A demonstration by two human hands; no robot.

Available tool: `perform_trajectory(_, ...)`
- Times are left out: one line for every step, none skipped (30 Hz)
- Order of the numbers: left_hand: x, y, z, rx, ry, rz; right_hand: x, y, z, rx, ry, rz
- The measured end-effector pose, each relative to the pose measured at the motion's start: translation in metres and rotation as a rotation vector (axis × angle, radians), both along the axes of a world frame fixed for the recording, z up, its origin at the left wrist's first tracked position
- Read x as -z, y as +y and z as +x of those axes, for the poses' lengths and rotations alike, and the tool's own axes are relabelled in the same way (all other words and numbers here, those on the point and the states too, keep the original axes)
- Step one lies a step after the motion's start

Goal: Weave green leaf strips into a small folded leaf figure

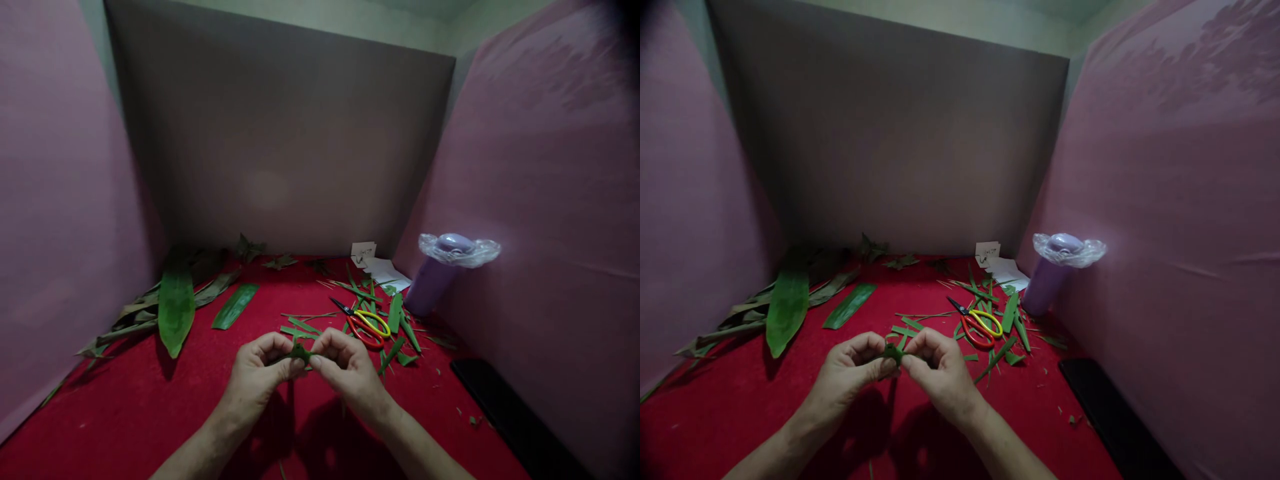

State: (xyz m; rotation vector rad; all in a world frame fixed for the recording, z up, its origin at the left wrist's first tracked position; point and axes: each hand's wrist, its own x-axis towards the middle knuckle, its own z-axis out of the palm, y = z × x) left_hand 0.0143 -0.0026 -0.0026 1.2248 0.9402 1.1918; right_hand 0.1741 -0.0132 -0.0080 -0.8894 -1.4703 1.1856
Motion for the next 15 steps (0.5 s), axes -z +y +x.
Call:
perform_trajectory(-0.001, -0.003, -0.001, -0.032, 0.027, 0.089, 0.000, -0.004, 0.001, 0.037, -0.075, 0.120)
perform_trajectory(-0.003, -0.006, -0.002, -0.072, 0.079, 0.212, 0.000, -0.008, 0.003, 0.085, -0.185, 0.280)
perform_trajectory(-0.006, -0.009, -0.004, -0.091, 0.116, 0.375, -0.001, -0.012, 0.005, 0.111, -0.264, 0.410)
perform_trajectory(-0.009, -0.012, -0.006, -0.108, 0.162, 0.521, -0.001, -0.015, 0.007, 0.119, -0.325, 0.534)
perform_trajectory(-0.012, -0.015, -0.007, -0.126, 0.223, 0.632, -0.002, -0.018, 0.008, 0.124, -0.372, 0.615)
perform_trajectory(-0.015, -0.017, -0.009, -0.127, 0.272, 0.754, -0.004, -0.020, 0.009, 0.105, -0.386, 0.662)
perform_trajectory(-0.018, -0.018, -0.010, -0.116, 0.331, 0.837, -0.005, -0.021, 0.010, 0.089, -0.396, 0.700)
perform_trajectory(-0.021, -0.019, -0.011, -0.135, 0.374, 0.888, -0.007, -0.021, 0.010, 0.074, -0.398, 0.725)
perform_trajectory(-0.023, -0.019, -0.012, -0.146, 0.406, 0.931, -0.009, -0.021, 0.011, 0.062, -0.397, 0.747)
perform_trajectory(-0.025, -0.019, -0.013, -0.152, 0.415, 0.963, -0.010, -0.021, 0.011, 0.057, -0.399, 0.766)
perform_trajectory(-0.025, -0.020, -0.013, -0.146, 0.425, 0.988, -0.011, -0.021, 0.011, 0.059, -0.403, 0.781)
perform_trajectory(-0.025, -0.020, -0.013, -0.136, 0.425, 0.999, -0.011, -0.022, 0.011, 0.062, -0.409, 0.792)
perform_trajectory(-0.024, -0.020, -0.013, -0.126, 0.419, 0.993, -0.011, -0.022, 0.012, 0.061, -0.416, 0.796)
perform_trajectory(-0.022, -0.021, -0.013, -0.116, 0.410, 0.974, -0.011, -0.022, 0.012, 0.057, -0.423, 0.796)
perform_trajectory(-0.020, -0.021, -0.013, -0.110, 0.393, 0.940, -0.010, -0.022, 0.012, 0.053, -0.431, 0.789)
